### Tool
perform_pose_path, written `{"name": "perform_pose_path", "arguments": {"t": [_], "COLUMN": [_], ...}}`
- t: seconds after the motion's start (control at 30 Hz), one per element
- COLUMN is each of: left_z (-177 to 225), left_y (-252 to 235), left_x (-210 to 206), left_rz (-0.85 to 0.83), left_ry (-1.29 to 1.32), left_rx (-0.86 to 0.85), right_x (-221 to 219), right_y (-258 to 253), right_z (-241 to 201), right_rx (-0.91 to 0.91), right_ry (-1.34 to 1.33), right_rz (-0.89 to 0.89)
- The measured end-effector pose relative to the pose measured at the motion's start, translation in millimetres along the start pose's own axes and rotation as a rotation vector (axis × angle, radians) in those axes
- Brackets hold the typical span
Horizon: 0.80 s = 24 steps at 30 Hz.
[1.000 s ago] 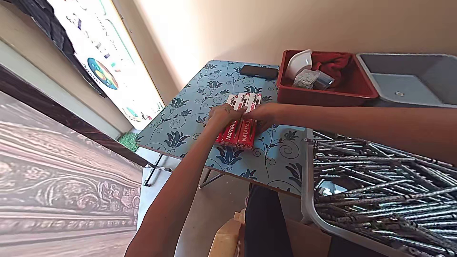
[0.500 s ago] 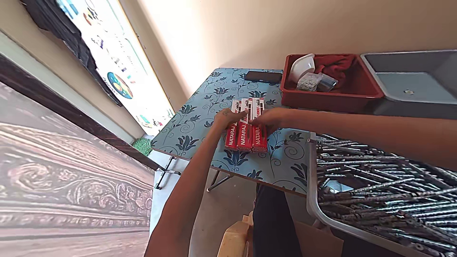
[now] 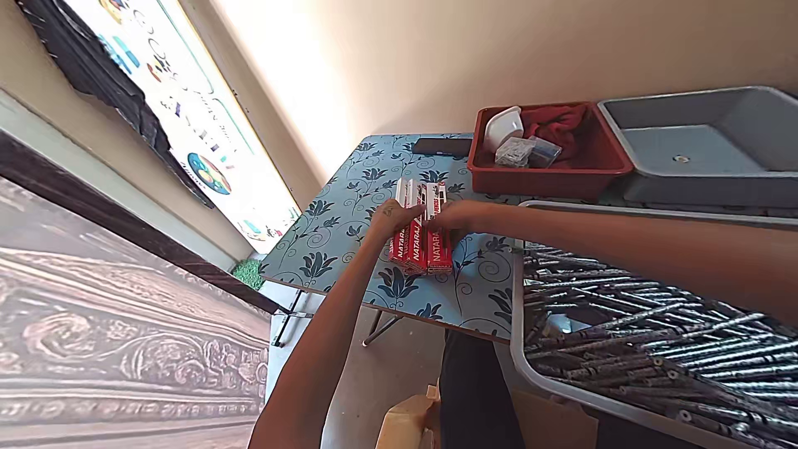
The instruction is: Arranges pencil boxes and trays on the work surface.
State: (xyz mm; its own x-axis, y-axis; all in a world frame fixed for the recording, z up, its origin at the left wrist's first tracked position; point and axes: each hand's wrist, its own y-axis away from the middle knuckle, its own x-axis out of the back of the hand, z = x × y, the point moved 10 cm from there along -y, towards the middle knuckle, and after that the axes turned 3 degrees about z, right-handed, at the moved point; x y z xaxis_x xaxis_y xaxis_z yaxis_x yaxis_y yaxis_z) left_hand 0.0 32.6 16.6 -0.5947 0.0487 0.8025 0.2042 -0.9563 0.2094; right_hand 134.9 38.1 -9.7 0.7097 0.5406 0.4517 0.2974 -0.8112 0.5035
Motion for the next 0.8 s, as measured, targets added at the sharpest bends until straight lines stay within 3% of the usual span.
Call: {"name": "perform_pose_path", "arguments": {"t": [0.8], "left_z": [3.6], "left_y": [6.1], "left_x": [-14.5], "left_rz": [0.026], "left_ry": [0.025], "left_rx": [-0.012], "right_x": [1.0], "right_y": [4.7], "right_z": [0.3], "right_rx": [-0.003], "right_ry": [0.095], "right_rz": [0.036]}}
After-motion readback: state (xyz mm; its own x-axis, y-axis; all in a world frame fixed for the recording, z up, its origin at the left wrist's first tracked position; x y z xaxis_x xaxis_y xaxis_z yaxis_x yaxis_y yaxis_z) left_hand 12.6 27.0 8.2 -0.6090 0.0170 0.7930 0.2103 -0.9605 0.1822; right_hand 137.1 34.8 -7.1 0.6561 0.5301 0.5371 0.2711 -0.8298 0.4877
